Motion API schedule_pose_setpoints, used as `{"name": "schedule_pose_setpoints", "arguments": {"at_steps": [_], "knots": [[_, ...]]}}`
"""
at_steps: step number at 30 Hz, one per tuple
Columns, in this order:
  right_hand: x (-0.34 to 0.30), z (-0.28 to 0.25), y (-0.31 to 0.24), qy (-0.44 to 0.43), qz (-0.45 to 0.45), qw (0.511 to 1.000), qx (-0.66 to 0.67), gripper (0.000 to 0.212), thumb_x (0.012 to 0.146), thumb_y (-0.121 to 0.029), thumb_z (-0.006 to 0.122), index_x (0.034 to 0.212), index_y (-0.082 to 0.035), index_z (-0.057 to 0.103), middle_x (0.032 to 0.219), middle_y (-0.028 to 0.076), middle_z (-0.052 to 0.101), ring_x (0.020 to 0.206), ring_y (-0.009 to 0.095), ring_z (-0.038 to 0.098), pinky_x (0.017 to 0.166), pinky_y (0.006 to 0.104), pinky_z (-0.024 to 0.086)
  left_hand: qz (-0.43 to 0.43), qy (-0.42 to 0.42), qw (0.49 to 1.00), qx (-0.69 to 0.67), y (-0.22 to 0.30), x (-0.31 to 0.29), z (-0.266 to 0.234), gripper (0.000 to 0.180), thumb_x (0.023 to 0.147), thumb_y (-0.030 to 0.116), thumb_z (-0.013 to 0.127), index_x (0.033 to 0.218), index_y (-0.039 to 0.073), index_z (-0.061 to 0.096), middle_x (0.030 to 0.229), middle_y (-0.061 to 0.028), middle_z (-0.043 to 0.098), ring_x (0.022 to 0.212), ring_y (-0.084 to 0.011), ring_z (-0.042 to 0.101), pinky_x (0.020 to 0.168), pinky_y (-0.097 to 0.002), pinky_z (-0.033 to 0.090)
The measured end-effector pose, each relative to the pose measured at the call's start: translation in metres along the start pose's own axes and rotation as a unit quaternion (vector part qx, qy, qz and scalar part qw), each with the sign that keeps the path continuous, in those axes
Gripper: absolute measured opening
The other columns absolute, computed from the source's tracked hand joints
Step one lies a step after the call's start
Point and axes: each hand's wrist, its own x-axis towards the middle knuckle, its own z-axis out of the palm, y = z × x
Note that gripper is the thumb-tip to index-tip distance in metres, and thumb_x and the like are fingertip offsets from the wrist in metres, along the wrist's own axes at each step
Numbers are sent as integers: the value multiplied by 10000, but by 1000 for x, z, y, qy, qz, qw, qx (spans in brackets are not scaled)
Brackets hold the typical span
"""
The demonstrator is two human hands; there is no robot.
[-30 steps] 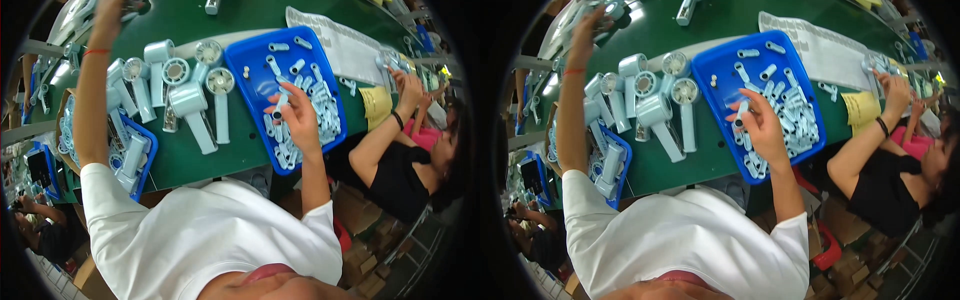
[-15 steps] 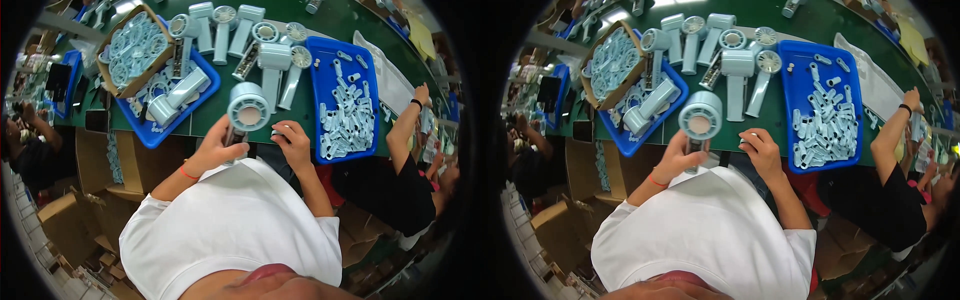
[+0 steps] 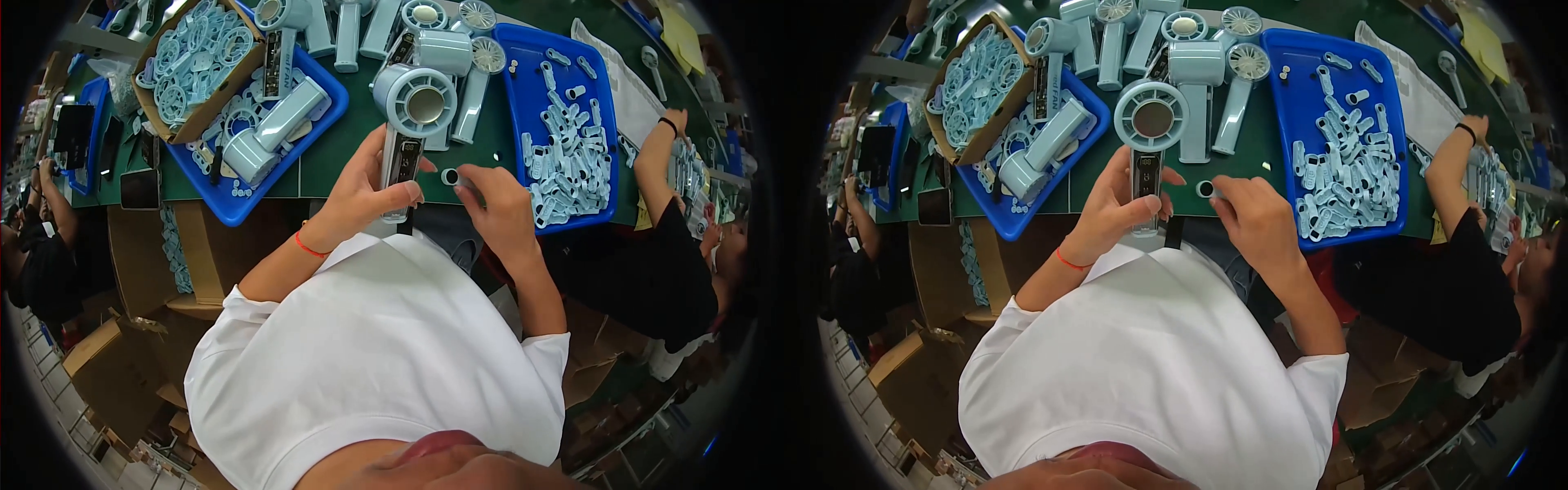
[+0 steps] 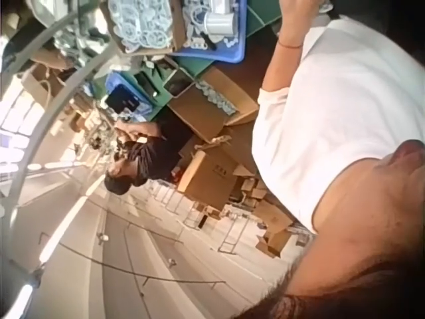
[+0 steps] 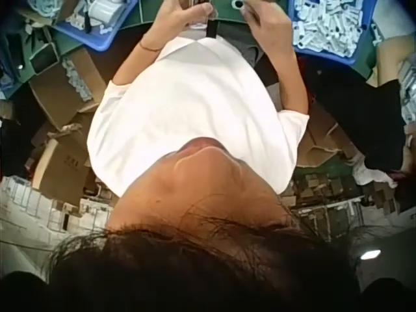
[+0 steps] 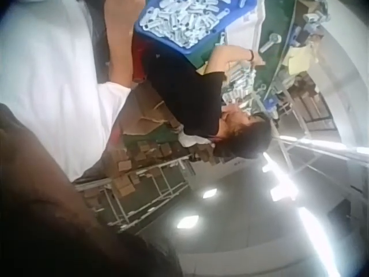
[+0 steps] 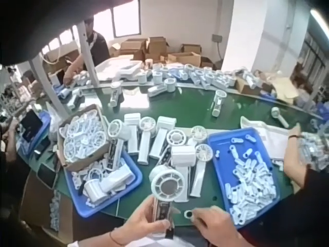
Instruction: Manually assembling handheld plastic fans by fitting housing and internal components together on a production line.
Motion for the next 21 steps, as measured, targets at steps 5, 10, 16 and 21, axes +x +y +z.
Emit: {"name": "schedule_pose_setpoints", "arguments": {"at_steps": [5,10,16,21], "knots": [[15,-14,-30,-30,201,916,346,238,788,-37,632,1014,10,573,824,93,638,691,133,617,604,254,502,18,4,999,40,-16,7,-2,647,791,131,638,1313,39,267,1130,-120,485,925,-145,536,798,-279,457],[14,6,-32,33,243,866,435,261,798,-64,657,1005,57,557,815,118,642,617,129,624,543,223,509,89,3,979,185,-28,10,-5,948,733,275,746,1381,-34,126,1260,-196,398,1180,-256,402,989,-353,327],[19,11,-33,50,273,903,328,201,783,-76,685,901,68,612,680,88,636,583,115,619,511,206,492,92,36,913,395,-20,8,6,1004,646,252,801,1358,-48,160,1244,-270,417,1074,-359,512,897,-377,426],[15,20,-33,91,304,871,376,204,786,-81,684,912,66,620,702,81,639,574,113,612,483,206,466,113,42,887,445,-18,10,5,1000,639,254,802,1352,-47,168,1216,-273,444,1012,-381,546,836,-388,462]]}}
